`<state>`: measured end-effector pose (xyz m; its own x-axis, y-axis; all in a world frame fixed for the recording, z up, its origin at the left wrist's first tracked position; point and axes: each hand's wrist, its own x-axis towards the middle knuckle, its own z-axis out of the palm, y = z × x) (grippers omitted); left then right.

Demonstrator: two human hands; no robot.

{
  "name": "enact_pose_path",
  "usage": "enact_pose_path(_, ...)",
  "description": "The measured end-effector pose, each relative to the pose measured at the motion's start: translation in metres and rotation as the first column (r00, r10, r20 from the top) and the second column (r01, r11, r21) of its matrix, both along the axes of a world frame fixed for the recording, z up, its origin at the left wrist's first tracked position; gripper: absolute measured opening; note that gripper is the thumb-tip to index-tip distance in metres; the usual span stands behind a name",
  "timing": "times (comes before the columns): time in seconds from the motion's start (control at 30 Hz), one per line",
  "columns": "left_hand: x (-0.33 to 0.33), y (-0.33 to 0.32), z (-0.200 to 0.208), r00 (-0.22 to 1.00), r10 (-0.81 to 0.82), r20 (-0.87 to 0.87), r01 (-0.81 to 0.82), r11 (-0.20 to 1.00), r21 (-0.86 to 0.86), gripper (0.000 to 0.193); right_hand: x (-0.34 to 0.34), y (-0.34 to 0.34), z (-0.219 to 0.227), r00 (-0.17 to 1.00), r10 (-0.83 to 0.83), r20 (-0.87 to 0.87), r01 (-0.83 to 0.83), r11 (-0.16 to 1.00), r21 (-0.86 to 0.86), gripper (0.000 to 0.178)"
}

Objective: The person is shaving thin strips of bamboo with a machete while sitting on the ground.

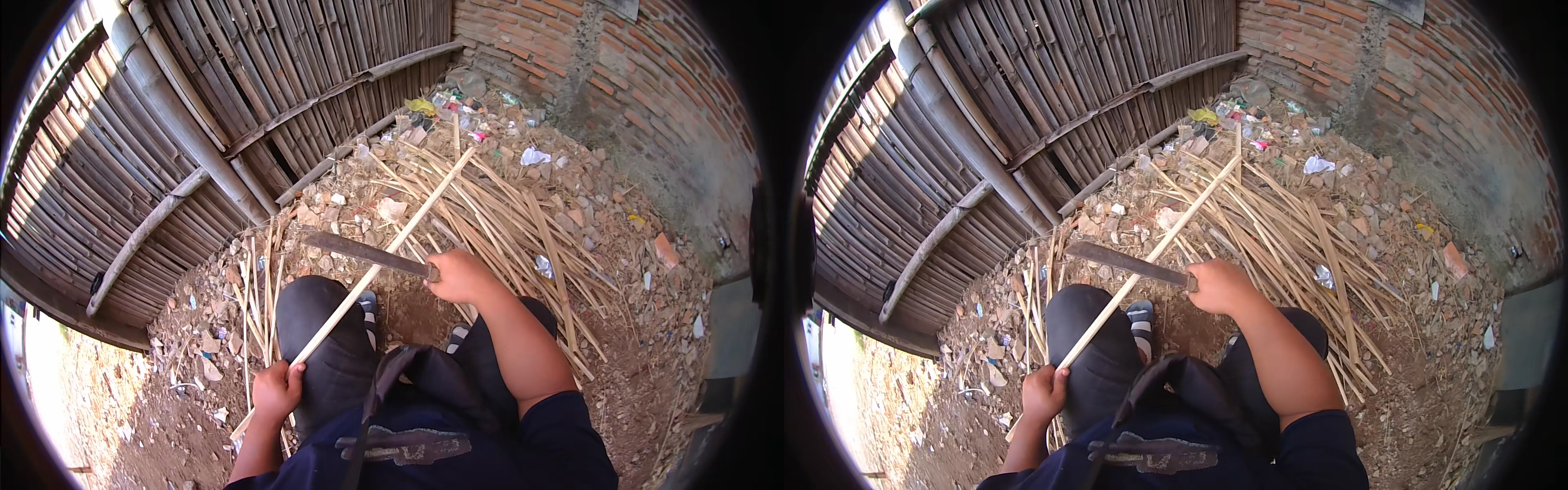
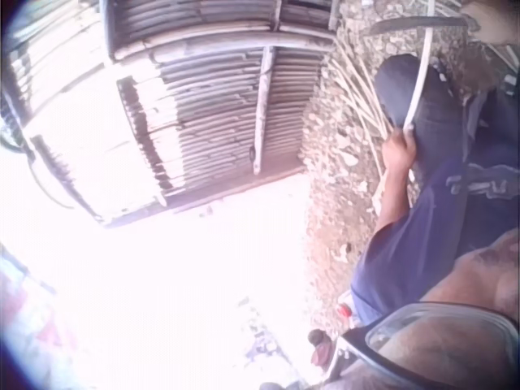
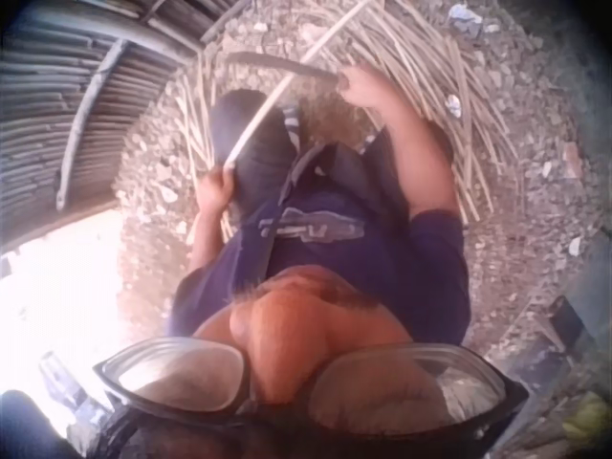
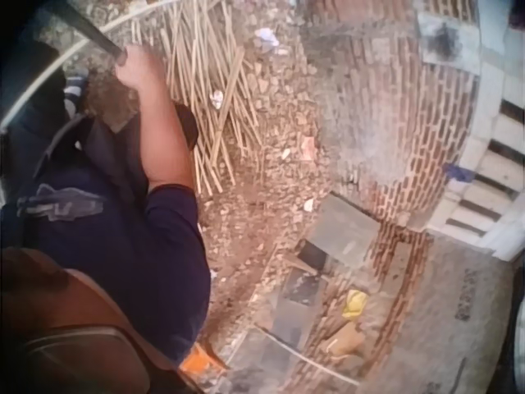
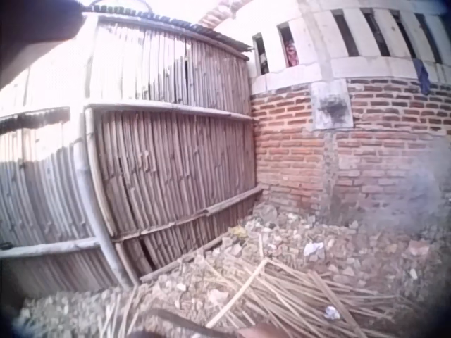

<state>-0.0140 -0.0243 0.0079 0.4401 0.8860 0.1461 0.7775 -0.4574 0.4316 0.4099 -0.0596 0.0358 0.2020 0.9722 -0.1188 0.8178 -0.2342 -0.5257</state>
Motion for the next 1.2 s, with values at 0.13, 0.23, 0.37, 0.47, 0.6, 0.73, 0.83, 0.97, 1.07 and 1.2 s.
enact_pose_path(0.13,-0.001,0.003,-0.004,1.000,-0.028,-0.005,0.028,0.999,0.019,0.049,0.006,0.003,0.002,0.995,0.097,0.003,-0.097,0.994,-0.042,0.022)
enact_pose_path(0.23,0.002,0.003,-0.001,1.000,-0.023,-0.018,0.023,0.999,0.027,0.049,0.027,0.010,-0.011,1.000,0.012,0.005,-0.011,0.993,-0.115,0.026)
enact_pose_path(0.37,0.000,0.000,0.001,0.999,0.005,-0.046,-0.004,1.000,0.024,0.049,0.008,0.003,-0.001,1.000,-0.011,0.020,0.012,0.999,-0.039,0.029)
enact_pose_path(0.47,-0.003,0.004,-0.004,0.998,-0.016,-0.056,0.018,0.999,0.032,0.049,-0.009,-0.001,-0.002,0.998,0.060,0.036,-0.059,0.997,-0.041,0.027)
enact_pose_path(0.6,0.000,0.007,-0.003,0.999,-0.043,0.003,0.043,0.999,-0.005,0.048,0.021,0.010,-0.007,0.999,0.032,-0.044,-0.038,0.986,-0.162,0.023)
enact_pose_path(0.73,0.001,0.004,0.000,1.000,-0.006,-0.029,0.006,1.000,0.006,0.048,0.028,0.010,-0.015,0.998,-0.045,-0.048,0.041,0.996,-0.084,0.024)
enact_pose_path(0.83,0.000,0.003,-0.001,1.000,-0.012,-0.023,0.013,1.000,0.023,0.048,0.005,0.006,-0.011,0.999,-0.019,-0.051,0.016,0.998,-0.057,0.023)
enact_pose_path(0.97,-0.005,0.005,-0.003,1.000,-0.025,-0.013,0.025,1.000,-0.003,0.049,-0.010,0.006,-0.004,0.997,0.079,0.012,-0.078,0.993,-0.093,0.023)
enact_pose_path(1.07,-0.003,0.009,-0.005,0.999,-0.051,0.013,0.051,0.999,-0.014,0.049,0.027,0.014,-0.019,0.999,0.024,-0.043,-0.029,0.992,-0.126,0.029)
enact_pose_path(1.2,0.000,0.007,0.000,0.999,-0.030,-0.030,0.030,1.000,-0.007,0.048,0.035,0.015,-0.024,0.989,-0.095,-0.109,0.084,0.991,-0.103,0.030)
